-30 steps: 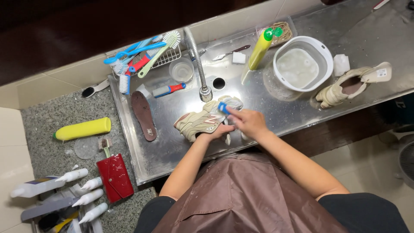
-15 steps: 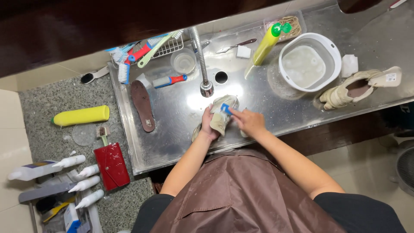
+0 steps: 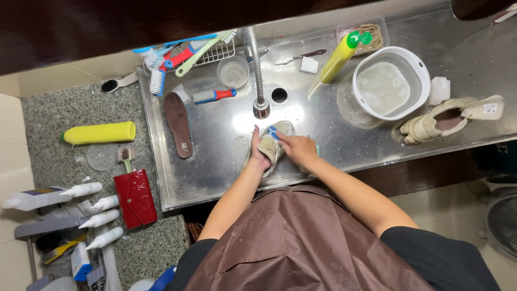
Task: Cleaning and scrubbing a pair of sneakers at a service sink using soap and brushes.
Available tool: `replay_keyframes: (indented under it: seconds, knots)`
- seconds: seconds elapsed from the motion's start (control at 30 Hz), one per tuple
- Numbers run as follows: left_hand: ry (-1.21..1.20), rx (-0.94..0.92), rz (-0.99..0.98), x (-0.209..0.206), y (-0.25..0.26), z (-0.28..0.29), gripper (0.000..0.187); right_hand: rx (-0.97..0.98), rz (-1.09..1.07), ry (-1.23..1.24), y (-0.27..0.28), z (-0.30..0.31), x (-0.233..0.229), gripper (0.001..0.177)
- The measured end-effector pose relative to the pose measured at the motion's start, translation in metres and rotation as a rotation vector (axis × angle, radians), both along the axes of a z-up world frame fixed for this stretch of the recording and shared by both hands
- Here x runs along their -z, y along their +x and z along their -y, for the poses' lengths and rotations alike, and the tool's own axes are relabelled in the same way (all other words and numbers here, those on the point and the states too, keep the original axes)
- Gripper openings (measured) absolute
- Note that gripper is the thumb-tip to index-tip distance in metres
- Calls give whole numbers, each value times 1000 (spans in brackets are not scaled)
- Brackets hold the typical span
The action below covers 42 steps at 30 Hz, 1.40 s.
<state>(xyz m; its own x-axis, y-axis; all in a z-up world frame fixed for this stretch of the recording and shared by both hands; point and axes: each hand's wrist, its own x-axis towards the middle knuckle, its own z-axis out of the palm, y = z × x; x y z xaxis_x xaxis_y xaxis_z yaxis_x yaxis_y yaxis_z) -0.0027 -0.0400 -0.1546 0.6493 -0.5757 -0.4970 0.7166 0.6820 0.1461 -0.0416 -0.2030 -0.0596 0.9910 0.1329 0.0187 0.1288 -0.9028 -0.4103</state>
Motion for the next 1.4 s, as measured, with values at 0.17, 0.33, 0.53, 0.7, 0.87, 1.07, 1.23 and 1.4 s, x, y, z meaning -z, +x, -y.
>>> replay_keyframes:
  seconds: [0.17, 0.33, 0.53, 0.7, 0.87, 1.07, 1.23, 1.4]
  knots:
    - [2, -8, 38, -14, -4, 3, 101, 134, -216, -64, 11, 11, -18, 39]
    - [0, -2, 30, -27, 1, 8, 99, 62, -506, -132, 13, 24, -26, 42]
    - [42, 3, -13, -22, -2, 7, 102, -73, -120, 65, 10, 28, -5, 42]
    - [12, 16, 7, -8, 1, 8, 106, 71, -23, 102, 9, 27, -4, 35]
    - [-31, -37, 37, -22, 3, 14, 102, 88, -270, 20, 20, 39, -10, 38]
    - [18, -64, 24, -16, 2, 11, 105, 17, -300, 73, 32, 32, -23, 38]
    - [47, -71, -4, -32, 8, 7, 106, 75, -241, 99, 34, 32, -6, 38]
    - [37, -50, 49, -35, 2, 8, 114, 88, -263, 19, 39, 56, -5, 40]
